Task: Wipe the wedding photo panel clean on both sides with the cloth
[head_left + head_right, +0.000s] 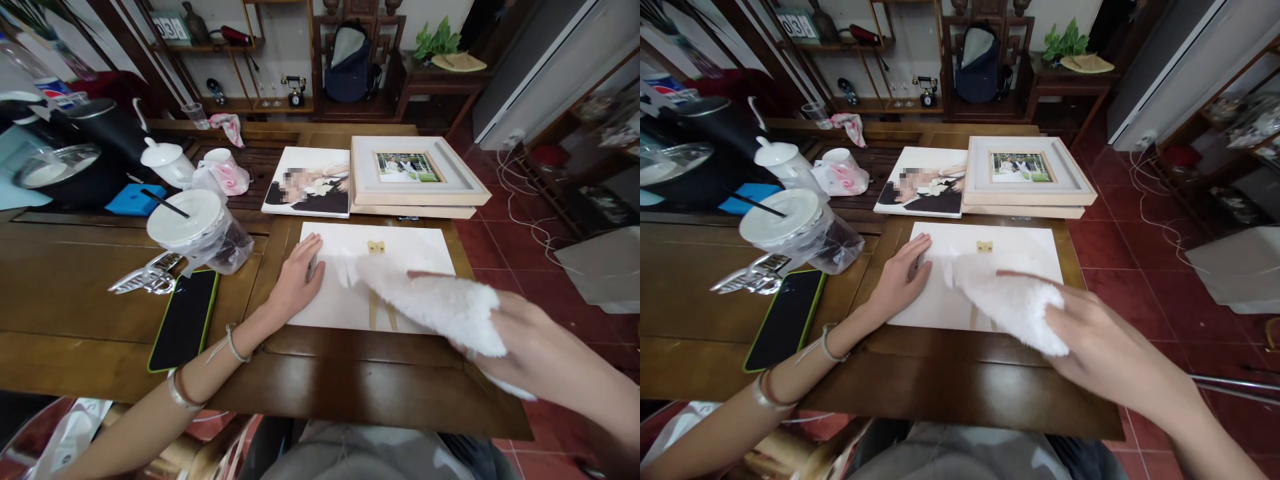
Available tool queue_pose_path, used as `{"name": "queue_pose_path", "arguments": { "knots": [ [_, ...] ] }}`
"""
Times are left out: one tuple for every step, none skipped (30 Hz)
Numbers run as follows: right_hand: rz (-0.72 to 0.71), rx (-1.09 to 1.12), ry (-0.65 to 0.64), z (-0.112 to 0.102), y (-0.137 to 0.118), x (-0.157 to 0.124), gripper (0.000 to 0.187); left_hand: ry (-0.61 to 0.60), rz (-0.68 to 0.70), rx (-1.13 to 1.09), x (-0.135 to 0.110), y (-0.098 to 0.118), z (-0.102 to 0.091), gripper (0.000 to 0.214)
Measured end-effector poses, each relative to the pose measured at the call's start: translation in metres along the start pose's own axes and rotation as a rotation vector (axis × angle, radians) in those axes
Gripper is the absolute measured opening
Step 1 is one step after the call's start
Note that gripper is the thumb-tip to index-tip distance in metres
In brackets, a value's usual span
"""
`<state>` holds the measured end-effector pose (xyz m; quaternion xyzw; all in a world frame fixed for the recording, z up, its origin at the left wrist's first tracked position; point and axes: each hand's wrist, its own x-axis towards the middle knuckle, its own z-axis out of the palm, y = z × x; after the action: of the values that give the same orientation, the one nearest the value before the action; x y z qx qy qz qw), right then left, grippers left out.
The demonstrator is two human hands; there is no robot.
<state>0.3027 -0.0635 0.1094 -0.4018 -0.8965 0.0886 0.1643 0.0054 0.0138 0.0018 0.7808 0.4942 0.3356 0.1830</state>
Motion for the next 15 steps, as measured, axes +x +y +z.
{"name": "queue_pose_path", "arguments": {
  "knots": [
    [-0.045, -0.071, 0.058, 0.002, 0.006, 0.008, 0.015, 0.004, 0.004, 0.000, 0.000, -0.001, 0.001, 0.039],
    [-0.078, -0.146, 0.090, 0.006, 0.011, 0.018, 0.014, 0.008, 0.007, 0.001, 0.000, -0.002, 0.001, 0.039],
    [-0.089, -0.206, 0.111, 0.011, 0.017, 0.028, 0.014, 0.009, 0.009, 0.003, 0.000, -0.002, 0.002, 0.039],
    [-0.077, -0.254, 0.115, 0.019, 0.023, 0.038, 0.014, 0.009, 0.009, 0.005, 0.000, -0.002, 0.002, 0.039],
    [-0.055, -0.289, 0.093, 0.027, 0.029, 0.048, 0.015, 0.007, 0.011, 0.006, 0.000, -0.003, 0.002, 0.039],
    [-0.061, -0.290, 0.047, 0.036, 0.034, 0.057, 0.015, 0.007, 0.012, 0.007, 0.000, -0.002, 0.002, 0.039],
    [-0.041, -0.277, -0.003, 0.044, 0.038, 0.065, 0.015, 0.006, 0.012, 0.008, 0.000, -0.002, 0.002, 0.039],
    [-0.028, -0.256, -0.052, 0.051, 0.041, 0.070, 0.017, 0.007, 0.012, 0.008, 0.000, -0.002, 0.001, 0.039],
    [-0.015, -0.230, -0.094, 0.056, 0.043, 0.074, 0.020, 0.008, 0.013, 0.007, 0.000, -0.001, 0.001, 0.039],
    [0.002, -0.209, -0.126, 0.060, 0.043, 0.076, 0.022, 0.007, 0.014, 0.006, 0.000, -0.001, 0.001, 0.039],
    [0.011, -0.192, -0.150, 0.062, 0.042, 0.075, 0.025, 0.007, 0.014, 0.005, 0.000, -0.001, 0.001, 0.038],
    [0.018, -0.180, -0.166, 0.062, 0.039, 0.074, 0.027, 0.006, 0.013, 0.004, 0.000, -0.001, 0.001, 0.038],
    [0.020, -0.171, -0.178, 0.062, 0.035, 0.070, 0.028, 0.005, 0.011, 0.003, 0.000, -0.001, 0.001, 0.039],
    [0.019, -0.164, -0.189, 0.061, 0.029, 0.066, 0.029, 0.004, 0.009, 0.002, 0.000, -0.001, 0.001, 0.039],
    [0.015, -0.156, -0.200, 0.060, 0.023, 0.060, 0.030, 0.003, 0.007, 0.002, 0.000, -0.001, 0.001, 0.038]
  ]
}}
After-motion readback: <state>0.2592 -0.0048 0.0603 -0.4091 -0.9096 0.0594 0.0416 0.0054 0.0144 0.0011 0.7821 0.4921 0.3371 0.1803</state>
